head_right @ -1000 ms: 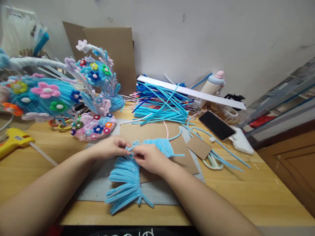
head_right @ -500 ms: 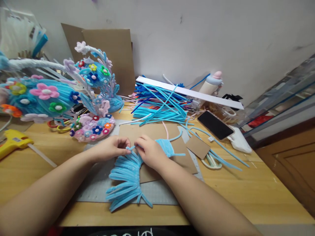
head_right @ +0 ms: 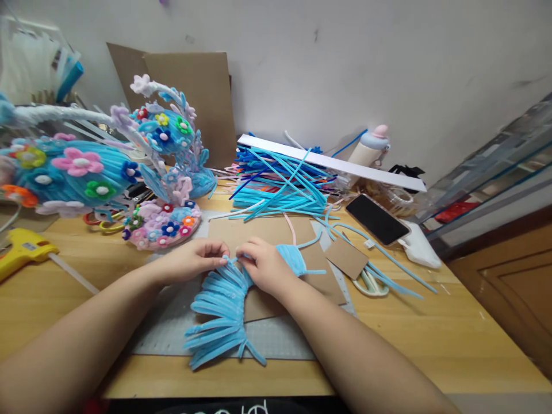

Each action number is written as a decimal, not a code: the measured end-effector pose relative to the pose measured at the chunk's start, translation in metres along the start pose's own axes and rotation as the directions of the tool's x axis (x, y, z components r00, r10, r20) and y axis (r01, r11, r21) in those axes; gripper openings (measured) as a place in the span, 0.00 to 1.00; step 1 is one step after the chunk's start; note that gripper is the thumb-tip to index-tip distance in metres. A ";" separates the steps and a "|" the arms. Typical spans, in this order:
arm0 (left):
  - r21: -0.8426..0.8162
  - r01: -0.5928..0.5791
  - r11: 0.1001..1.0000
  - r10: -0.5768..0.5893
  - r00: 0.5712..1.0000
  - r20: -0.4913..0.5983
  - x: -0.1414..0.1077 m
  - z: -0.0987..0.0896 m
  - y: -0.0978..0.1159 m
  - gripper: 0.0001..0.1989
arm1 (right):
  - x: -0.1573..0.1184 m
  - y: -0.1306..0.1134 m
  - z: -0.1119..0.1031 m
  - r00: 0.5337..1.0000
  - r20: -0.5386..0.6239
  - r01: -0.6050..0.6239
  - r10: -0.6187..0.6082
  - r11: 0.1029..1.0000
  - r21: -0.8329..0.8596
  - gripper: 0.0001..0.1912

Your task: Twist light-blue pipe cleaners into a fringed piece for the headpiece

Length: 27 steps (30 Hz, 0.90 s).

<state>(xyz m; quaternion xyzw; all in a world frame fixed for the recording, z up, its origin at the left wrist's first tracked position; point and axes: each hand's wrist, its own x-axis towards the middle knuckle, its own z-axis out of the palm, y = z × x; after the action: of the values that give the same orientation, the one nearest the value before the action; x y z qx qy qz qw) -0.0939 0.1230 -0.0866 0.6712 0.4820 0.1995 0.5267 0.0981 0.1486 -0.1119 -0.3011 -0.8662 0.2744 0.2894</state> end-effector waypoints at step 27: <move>-0.469 0.140 0.872 -0.186 0.981 -0.053 0.008 0.009 -0.006 0.09 | -0.006 -0.017 0.004 0.988 0.152 0.066 -0.030 0.969 -0.240 0.08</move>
<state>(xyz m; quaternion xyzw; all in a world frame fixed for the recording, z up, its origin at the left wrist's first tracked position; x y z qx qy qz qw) -0.0861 0.1247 -0.0971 0.4728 0.5003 0.2955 0.6625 0.0929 0.1325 -0.1058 -0.2922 -0.9193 0.1802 0.1923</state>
